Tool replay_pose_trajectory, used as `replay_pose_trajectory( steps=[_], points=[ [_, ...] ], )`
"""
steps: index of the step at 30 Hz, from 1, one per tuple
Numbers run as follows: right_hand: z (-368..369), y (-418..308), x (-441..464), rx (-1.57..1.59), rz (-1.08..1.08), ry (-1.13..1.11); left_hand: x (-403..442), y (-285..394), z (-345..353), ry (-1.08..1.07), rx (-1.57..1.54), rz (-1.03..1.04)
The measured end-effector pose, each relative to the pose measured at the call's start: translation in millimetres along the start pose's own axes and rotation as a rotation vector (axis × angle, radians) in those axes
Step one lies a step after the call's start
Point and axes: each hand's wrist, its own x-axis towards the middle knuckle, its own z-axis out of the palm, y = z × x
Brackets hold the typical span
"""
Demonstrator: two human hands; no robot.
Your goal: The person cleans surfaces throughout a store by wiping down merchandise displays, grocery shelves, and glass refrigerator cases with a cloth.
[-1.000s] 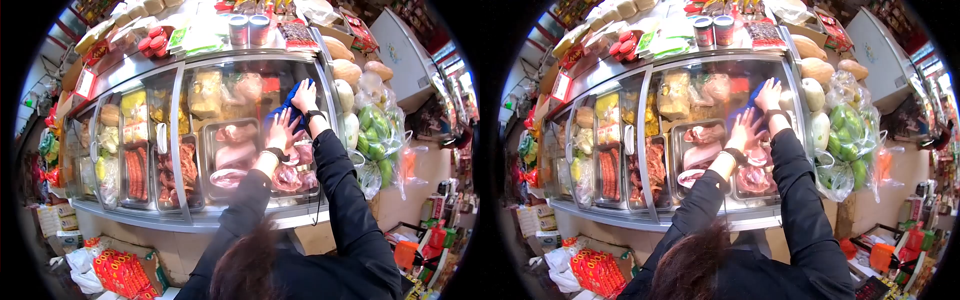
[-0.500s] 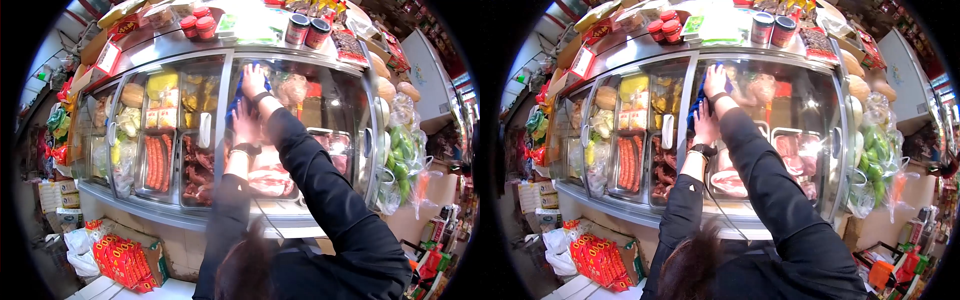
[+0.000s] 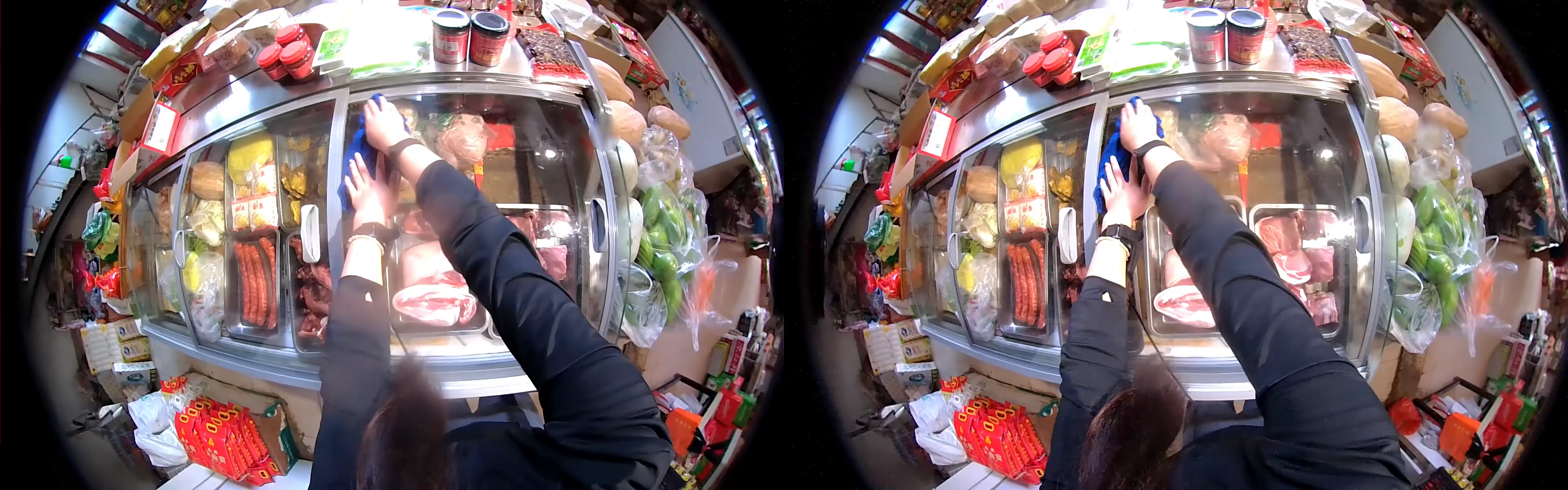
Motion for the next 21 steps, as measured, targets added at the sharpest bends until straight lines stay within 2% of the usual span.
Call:
replay_pose_trajectory(
  steps=[1,2,6,8,14,16,21],
  points=[
    [2,15,-5,0.012,0.063,0.012,-2,3,0,0.053,-0.054,-0.006],
    [2,30,-9,0.022,0.069,0.027,-3,11,0,0.041,0.020,0.015],
    [-32,94,-39,-0.067,0.166,-0.067,-18,84,4,0.044,0.136,0.109],
    [-39,134,-56,-0.098,0.208,-0.078,-21,124,7,0.013,0.081,0.134],
    [-115,238,-123,-0.196,0.411,-0.347,-30,224,20,0.030,-0.083,0.303],
    [-132,263,-146,-0.239,0.456,-0.368,-39,250,29,0.103,-0.109,0.376],
    [-157,306,-196,-0.321,0.561,-0.332,-61,301,39,0.096,-0.212,0.490]
  ],
)
